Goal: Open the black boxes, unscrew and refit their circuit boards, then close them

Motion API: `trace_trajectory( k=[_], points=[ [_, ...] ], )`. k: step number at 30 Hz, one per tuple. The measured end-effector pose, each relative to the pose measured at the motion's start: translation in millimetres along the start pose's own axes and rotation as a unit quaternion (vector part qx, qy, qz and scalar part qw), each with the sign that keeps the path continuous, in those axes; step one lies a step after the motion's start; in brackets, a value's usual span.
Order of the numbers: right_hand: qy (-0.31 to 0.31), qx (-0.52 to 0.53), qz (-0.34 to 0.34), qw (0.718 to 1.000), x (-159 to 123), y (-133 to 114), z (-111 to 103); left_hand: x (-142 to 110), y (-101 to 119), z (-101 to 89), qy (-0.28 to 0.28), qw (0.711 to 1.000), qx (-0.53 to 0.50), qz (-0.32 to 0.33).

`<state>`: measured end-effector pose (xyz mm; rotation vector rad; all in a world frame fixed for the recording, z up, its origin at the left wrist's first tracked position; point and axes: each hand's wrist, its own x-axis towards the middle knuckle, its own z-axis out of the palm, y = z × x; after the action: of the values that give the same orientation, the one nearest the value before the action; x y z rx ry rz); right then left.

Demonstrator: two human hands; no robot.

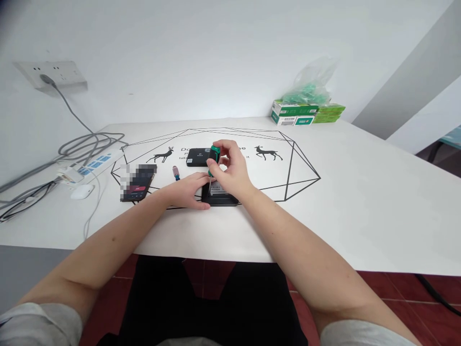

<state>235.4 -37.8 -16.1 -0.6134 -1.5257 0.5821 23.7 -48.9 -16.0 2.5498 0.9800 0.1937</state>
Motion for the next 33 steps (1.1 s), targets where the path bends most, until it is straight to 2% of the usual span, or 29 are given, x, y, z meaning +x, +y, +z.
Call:
trace_trajectory(
  k=[5, 12, 15, 17, 20, 22, 24, 28, 33],
  points=[
    [-0.026, -0.007, -0.004, 1.0, -1.1, -2.3, 0.0, 0.8, -3.8, 0.4, 0.002, 1.0, -0.002, 0.007],
    [-0.054, -0.059, -0.057, 0.995, -0.8, -6.4, -1.2, 0.9, -7.4, 4.4, 0.003, 1.0, 0.017, 0.026],
    [-0.071, -0.031, -0.066, 0.995, -0.1, -11.1, -2.6, 0.8, -8.0, 4.2, -0.004, 1.0, 0.028, 0.014],
    [-0.085, 0.024, -0.047, 0.995, 0.2, -15.1, -3.1, 0.8, -7.6, 3.2, -0.015, 0.999, 0.038, -0.005],
    [-0.124, 0.122, 0.038, 0.984, 1.2, -19.6, -3.6, 0.8, -6.9, 1.9, -0.022, 0.998, 0.049, -0.011],
    [-0.146, 0.15, 0.088, 0.974, 2.5, -19.8, -3.9, 1.0, -6.9, 2.1, -0.018, 0.998, 0.053, -0.002],
    [-0.135, 0.136, 0.098, 0.977, 4.2, -17.9, -4.1, 1.3, -7.5, 3.0, -0.018, 0.998, 0.052, -0.004],
    [-0.066, 0.108, 0.073, 0.989, 8.0, -16.7, -3.3, 1.4, -8.0, 3.8, -0.027, 0.999, 0.042, -0.021],
    [-0.096, 0.209, 0.143, 0.963, 8.5, -29.7, -1.2, 1.1, -6.9, 1.7, -0.032, 0.998, 0.047, -0.024]
  ],
)
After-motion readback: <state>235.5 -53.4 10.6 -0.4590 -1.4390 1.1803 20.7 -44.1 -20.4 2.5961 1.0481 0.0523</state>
